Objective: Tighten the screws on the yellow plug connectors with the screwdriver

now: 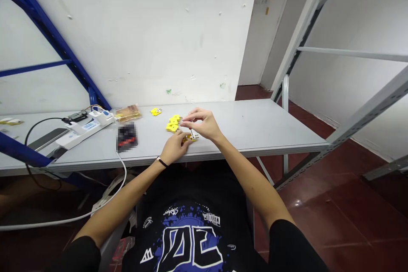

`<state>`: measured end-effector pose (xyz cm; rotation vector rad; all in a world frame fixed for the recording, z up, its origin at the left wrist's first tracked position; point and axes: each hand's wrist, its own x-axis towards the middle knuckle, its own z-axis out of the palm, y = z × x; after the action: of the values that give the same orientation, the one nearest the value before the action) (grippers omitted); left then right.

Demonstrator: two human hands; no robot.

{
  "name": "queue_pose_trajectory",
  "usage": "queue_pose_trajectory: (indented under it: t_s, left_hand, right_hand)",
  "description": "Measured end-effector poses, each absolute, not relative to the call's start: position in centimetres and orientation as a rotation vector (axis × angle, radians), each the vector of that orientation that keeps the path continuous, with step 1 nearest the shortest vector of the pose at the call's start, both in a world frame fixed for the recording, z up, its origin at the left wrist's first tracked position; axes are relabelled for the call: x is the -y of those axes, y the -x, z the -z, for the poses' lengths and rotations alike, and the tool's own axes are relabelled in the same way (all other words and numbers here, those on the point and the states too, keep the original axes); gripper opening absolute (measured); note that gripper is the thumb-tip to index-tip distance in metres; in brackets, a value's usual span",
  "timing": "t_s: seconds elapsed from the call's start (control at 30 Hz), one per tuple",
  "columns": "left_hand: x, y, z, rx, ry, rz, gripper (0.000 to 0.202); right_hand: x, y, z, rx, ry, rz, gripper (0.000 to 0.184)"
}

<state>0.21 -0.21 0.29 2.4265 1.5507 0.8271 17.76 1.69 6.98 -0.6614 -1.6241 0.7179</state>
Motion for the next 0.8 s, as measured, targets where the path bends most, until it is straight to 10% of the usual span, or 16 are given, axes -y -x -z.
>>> queue_pose_trajectory:
  t_s: [0.8]
  left_hand:
    - [0.2, -0.2, -0.5, -1.538, -2.429, -0.809, 0.027]
  right_hand:
    - [-1.9, -18.9, -7.4, 1.714, 0.797, -0.542, 0.025]
